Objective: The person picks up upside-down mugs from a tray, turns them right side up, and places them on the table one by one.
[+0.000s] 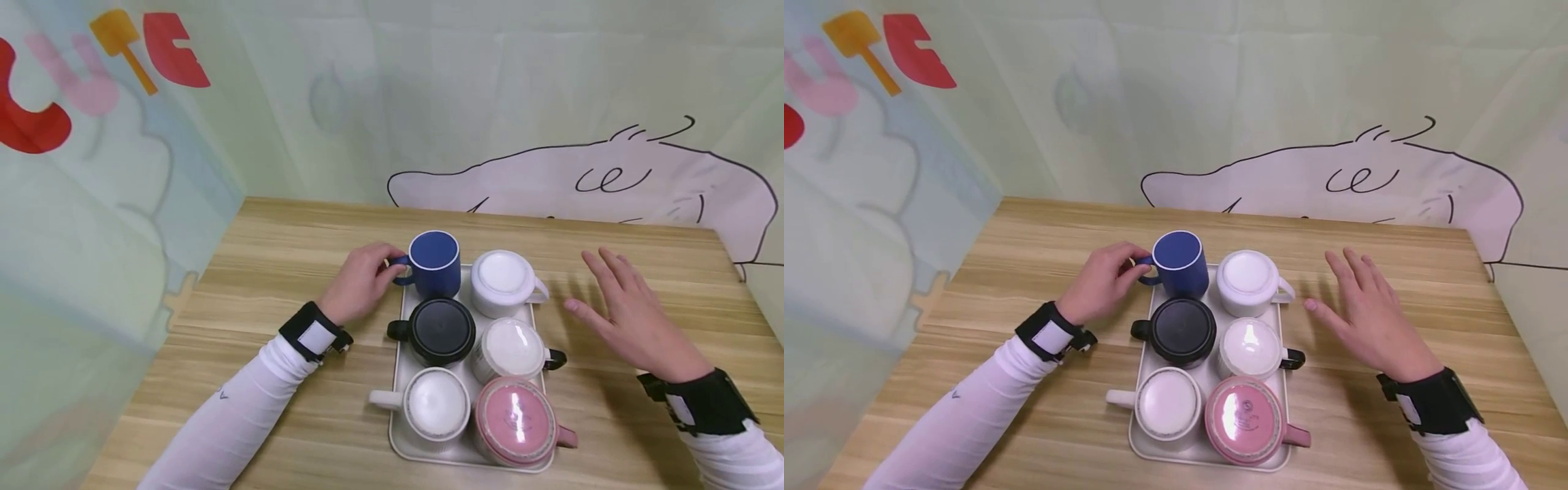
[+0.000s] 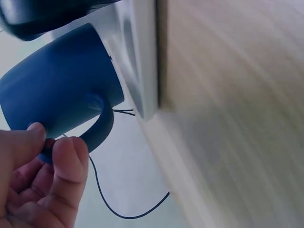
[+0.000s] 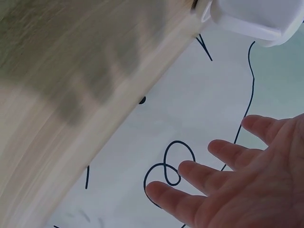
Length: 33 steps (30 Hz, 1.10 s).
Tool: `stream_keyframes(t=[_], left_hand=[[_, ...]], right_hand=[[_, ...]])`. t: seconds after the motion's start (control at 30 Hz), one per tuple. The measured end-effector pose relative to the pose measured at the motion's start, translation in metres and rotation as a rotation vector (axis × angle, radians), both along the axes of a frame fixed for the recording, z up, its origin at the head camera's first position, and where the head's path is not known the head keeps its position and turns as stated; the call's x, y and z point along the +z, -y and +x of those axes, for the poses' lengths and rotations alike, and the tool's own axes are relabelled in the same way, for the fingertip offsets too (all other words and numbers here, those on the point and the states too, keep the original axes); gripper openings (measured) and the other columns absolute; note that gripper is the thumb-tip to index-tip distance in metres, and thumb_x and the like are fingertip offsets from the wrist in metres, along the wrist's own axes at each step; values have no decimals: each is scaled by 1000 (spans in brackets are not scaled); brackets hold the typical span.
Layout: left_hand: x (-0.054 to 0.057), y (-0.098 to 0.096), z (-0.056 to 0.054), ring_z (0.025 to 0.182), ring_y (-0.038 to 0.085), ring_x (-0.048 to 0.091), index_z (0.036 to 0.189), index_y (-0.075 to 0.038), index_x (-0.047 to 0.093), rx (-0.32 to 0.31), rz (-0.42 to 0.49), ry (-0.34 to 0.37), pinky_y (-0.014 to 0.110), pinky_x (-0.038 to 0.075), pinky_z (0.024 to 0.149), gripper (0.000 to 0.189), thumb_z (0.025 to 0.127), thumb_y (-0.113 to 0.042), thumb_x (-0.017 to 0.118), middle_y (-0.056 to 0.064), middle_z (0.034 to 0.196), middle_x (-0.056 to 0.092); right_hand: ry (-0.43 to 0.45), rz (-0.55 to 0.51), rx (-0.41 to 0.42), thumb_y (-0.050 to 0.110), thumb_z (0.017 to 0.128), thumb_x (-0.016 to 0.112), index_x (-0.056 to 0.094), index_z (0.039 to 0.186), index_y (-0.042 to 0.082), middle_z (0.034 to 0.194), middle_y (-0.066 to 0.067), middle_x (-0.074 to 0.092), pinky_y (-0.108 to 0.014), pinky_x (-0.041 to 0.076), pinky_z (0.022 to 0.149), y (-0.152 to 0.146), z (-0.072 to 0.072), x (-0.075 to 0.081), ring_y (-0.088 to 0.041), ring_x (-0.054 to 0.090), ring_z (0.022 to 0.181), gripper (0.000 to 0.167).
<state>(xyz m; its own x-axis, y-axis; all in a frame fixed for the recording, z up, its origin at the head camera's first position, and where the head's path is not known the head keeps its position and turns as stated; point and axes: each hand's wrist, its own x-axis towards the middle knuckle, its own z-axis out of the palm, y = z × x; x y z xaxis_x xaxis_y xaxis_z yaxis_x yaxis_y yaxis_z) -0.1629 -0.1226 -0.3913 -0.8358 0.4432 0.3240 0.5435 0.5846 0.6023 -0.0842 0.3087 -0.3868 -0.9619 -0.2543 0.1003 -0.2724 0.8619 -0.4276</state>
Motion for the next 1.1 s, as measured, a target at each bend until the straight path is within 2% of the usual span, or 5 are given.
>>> stream_keyframes(t=[0.2, 0.4, 0.87, 1.0, 1.1], left_hand=[[11, 1, -2, 77, 19, 60, 117, 0, 74, 53, 83, -12, 33, 52, 68, 18, 102, -10, 73, 8, 96, 70], [22, -1, -3, 68, 19, 63, 117, 4, 73, 79, 228, -12, 26, 51, 58, 18, 102, -5, 72, 11, 87, 70], [43, -18, -4, 70, 29, 67, 116, 12, 67, 26, 635, 54, 26, 59, 62, 17, 103, 2, 67, 23, 94, 72], [48, -26, -3, 69, 20, 69, 114, 15, 65, 12, 742, 50, 27, 60, 62, 16, 102, 5, 67, 25, 93, 71], [53, -34, -1, 67, 14, 69, 111, 16, 63, -23, 838, 58, 28, 60, 62, 13, 101, 8, 65, 22, 91, 71]], right_hand=[[-26, -17, 19, 41, 106, 65, 14, 171, 11, 172, -30, 11, -78, 7, 119, 3, 0, 5, -54, 6, 158, 88], [-59, -71, 49, 36, 104, 71, 19, 170, 10, 173, -27, 15, -75, 12, 121, 10, -2, 16, -52, 13, 157, 88], [-119, -209, 150, 27, 101, 76, 28, 168, 8, 168, -24, 31, -69, 25, 121, 45, -18, 51, -48, 30, 153, 84], [-156, -273, 170, 23, 100, 77, 36, 164, 6, 165, -21, 39, -66, 37, 114, 62, -23, 62, -44, 40, 148, 79], [-181, -331, 178, 19, 98, 78, 42, 162, 6, 161, -17, 46, -51, 45, 110, 74, -27, 67, -40, 49, 142, 74]])
